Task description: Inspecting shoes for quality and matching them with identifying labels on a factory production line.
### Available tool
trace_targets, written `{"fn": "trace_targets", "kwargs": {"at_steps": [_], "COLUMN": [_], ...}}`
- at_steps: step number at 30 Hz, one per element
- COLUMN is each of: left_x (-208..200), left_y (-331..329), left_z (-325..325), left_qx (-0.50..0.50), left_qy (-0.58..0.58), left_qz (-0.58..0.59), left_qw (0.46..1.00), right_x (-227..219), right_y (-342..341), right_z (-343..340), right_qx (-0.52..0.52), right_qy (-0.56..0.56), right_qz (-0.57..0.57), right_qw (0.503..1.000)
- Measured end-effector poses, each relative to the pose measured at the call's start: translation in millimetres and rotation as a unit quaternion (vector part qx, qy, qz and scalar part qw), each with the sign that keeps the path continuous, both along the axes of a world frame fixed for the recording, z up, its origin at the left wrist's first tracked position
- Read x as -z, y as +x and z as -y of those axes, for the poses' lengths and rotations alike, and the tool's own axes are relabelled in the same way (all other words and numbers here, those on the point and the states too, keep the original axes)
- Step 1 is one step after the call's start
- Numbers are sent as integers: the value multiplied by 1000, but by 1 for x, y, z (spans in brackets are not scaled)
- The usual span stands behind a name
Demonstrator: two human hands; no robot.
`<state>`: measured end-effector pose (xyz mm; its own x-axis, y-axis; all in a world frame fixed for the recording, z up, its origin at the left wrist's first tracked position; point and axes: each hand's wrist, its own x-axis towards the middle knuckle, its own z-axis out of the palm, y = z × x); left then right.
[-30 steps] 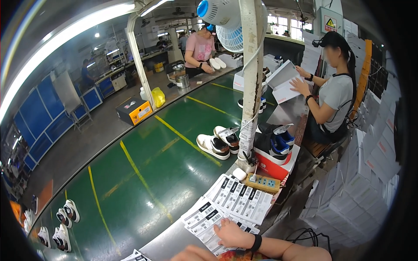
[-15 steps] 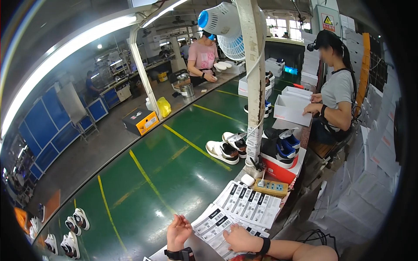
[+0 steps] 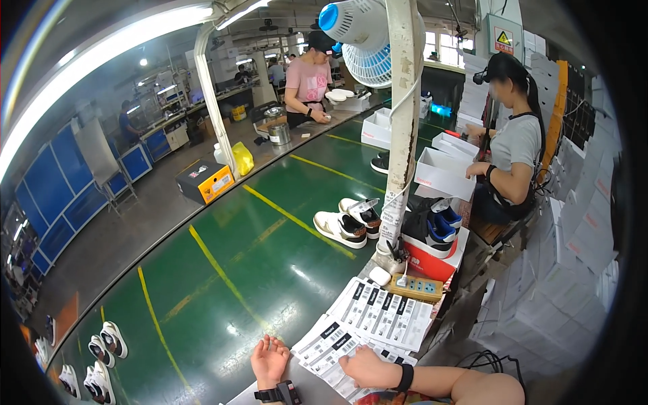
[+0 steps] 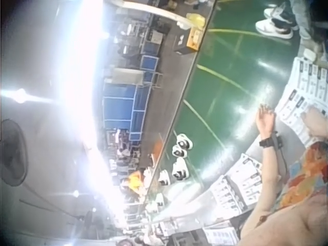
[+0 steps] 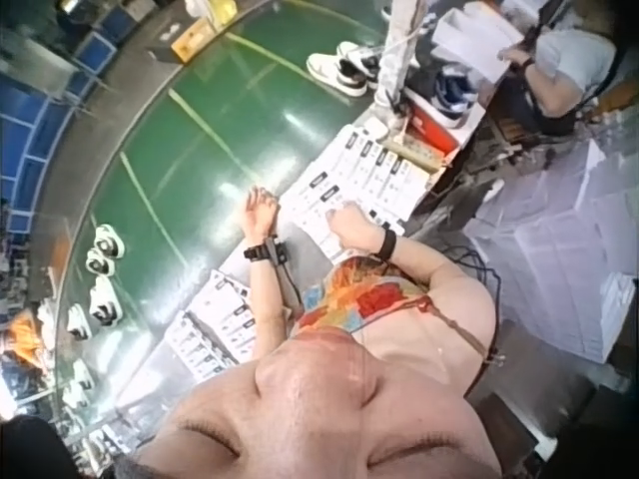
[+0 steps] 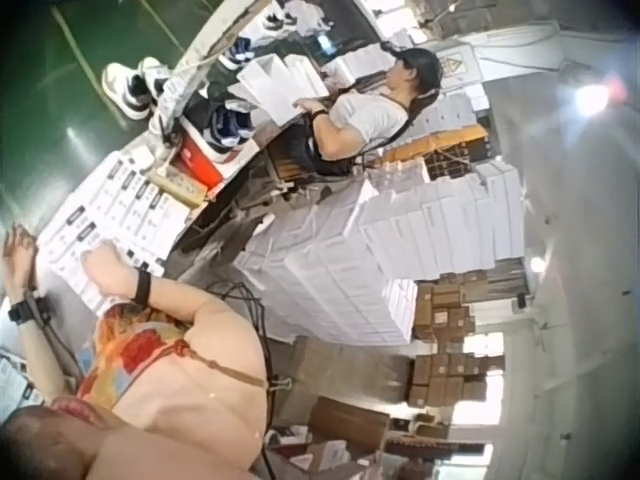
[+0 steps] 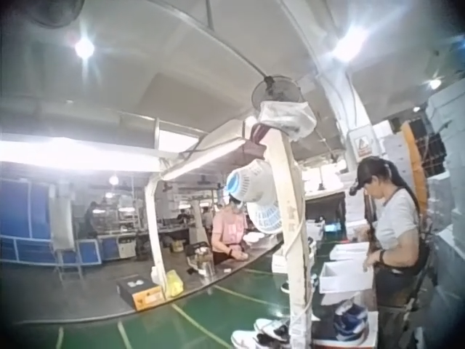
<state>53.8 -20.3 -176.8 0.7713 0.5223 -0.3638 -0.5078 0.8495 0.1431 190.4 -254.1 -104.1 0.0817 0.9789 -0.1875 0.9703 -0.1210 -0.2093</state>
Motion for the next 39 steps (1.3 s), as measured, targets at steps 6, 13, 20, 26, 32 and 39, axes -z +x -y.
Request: {"fn": "trace_targets", "kwargs": {"at_steps": [6, 13, 20, 26, 32, 39], "left_x": [-3, -5, -7, -12, -10, -12], "left_y": [0, 0, -1, -2, -1, -1], "left_z": [1, 2, 2, 4, 5, 6], "left_qx": [-11, -8, -11, -24, -25, -29], "left_qy": [-12, -19, -13, -12, -2, -4], "left_qz": [-14, -6, 3, 18, 10, 24], "left_qw": [1000, 1000, 1000, 999, 1000, 999], "right_x": [7, 3, 3, 2, -1, -7], "right_y": [-5, -8, -7, -7, -8, -3], "right_z": [-10, -13, -14, -16, -17, -15], "right_qx": [27, 15, 26, 21, 15, 14], "right_qy": [-6, -3, -7, -9, -2, -12], "right_qz": [4, 45, 30, 49, 63, 24], "right_qw": [1000, 999, 999, 999, 998, 1000]}}
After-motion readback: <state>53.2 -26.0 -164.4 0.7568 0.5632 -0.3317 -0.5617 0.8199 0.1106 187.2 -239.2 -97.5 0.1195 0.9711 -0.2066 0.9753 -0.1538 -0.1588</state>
